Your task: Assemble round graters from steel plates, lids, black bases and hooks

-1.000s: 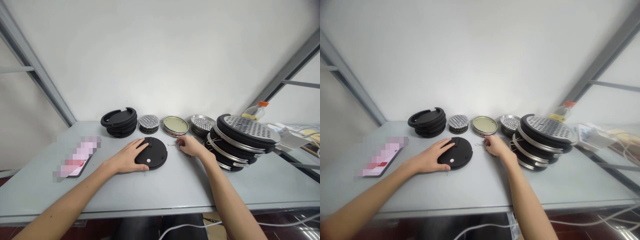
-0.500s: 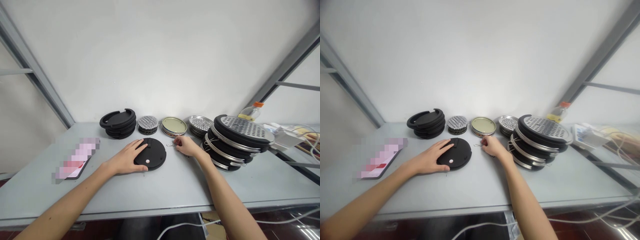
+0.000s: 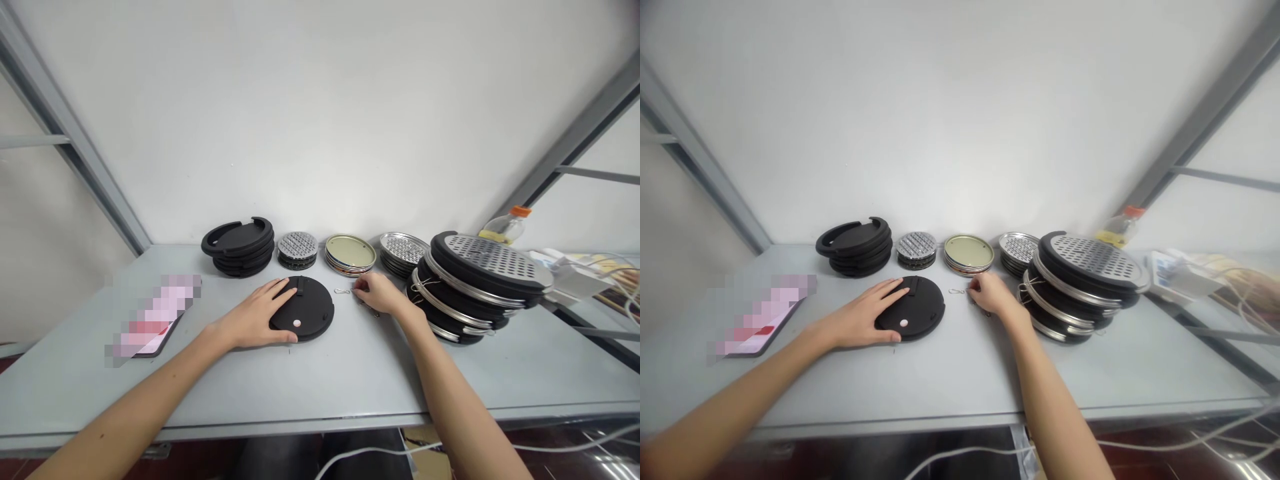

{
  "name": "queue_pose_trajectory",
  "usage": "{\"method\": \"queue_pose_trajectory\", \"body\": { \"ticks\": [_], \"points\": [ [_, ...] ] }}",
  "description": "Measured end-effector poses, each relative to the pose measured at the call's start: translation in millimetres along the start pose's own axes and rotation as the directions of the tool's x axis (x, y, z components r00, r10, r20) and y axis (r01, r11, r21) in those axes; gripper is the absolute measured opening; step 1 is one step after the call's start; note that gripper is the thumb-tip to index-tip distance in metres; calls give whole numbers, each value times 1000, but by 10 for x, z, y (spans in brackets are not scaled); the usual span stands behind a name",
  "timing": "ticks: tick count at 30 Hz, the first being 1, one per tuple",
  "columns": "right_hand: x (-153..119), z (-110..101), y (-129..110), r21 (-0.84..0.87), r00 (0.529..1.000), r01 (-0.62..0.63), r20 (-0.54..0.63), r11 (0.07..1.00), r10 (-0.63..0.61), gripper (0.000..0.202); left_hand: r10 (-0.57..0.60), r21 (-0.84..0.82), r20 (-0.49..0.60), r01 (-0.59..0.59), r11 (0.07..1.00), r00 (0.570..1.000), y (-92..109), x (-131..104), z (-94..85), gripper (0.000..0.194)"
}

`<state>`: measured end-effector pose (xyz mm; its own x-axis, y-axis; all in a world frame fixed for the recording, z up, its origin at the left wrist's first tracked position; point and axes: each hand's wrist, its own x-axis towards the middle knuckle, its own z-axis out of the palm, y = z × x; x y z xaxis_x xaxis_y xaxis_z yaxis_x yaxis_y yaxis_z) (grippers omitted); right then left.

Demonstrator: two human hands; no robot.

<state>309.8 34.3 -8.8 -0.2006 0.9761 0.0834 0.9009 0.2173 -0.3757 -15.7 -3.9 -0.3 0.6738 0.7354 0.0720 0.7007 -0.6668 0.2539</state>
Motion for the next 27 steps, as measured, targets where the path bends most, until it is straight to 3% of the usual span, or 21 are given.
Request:
{"method": "queue_pose_trajectory", "body": {
  "ticks": [18,21,27],
  "points": [
    [24,65,67,40,1000,-8,29,999,7,5,-2,-2,12,2,1000,1000,-5,7,-5,91],
    [14,50,57,39,1000,-7,-16,999,7,6,-8,-6,13,8,1000,1000,-6,6,-7,91],
    [-4,29,-139,217,975,193,-155,957,-161,10,-11,-6,17,11,1000,1000,0,7,-6,91]
  ]
}}
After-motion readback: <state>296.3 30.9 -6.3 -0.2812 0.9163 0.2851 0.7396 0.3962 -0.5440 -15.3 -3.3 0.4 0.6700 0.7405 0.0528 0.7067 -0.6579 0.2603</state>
